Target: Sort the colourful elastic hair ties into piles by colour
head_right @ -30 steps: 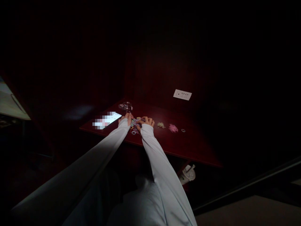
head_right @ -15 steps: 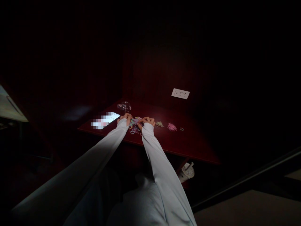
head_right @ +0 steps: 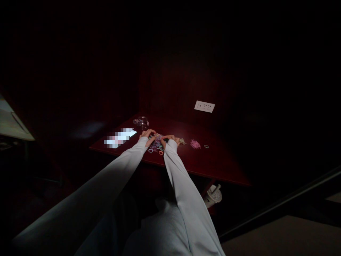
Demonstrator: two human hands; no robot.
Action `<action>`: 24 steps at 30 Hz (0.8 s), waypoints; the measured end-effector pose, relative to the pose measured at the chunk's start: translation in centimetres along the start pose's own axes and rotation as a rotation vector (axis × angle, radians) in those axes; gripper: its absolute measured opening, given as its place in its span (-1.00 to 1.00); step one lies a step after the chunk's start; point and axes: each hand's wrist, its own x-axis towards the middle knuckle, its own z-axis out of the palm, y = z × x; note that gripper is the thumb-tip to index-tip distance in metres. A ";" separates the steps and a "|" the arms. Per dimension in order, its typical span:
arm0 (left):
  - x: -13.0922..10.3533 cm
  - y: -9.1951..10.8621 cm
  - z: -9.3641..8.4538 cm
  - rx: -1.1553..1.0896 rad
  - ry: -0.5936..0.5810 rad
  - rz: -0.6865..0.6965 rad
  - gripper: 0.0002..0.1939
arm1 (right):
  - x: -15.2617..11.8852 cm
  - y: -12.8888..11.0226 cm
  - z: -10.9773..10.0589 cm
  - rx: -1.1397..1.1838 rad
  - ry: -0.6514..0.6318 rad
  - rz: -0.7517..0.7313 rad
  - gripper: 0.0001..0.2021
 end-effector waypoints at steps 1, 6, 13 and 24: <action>0.0 0.0 0.0 -0.005 -0.005 0.008 -0.88 | 0.0 0.1 0.1 -0.002 0.001 0.007 -0.75; -0.2 0.0 0.1 0.017 -0.030 0.058 -0.83 | 0.1 0.0 0.1 0.019 0.002 0.005 -0.68; 0.2 -0.4 0.3 0.068 -0.070 0.061 -0.93 | -0.1 -0.4 -0.1 -0.003 -0.020 0.001 -0.72; 0.6 0.0 0.3 0.075 -0.049 -0.038 -0.89 | 0.1 -0.1 0.3 0.017 -0.010 0.012 -0.82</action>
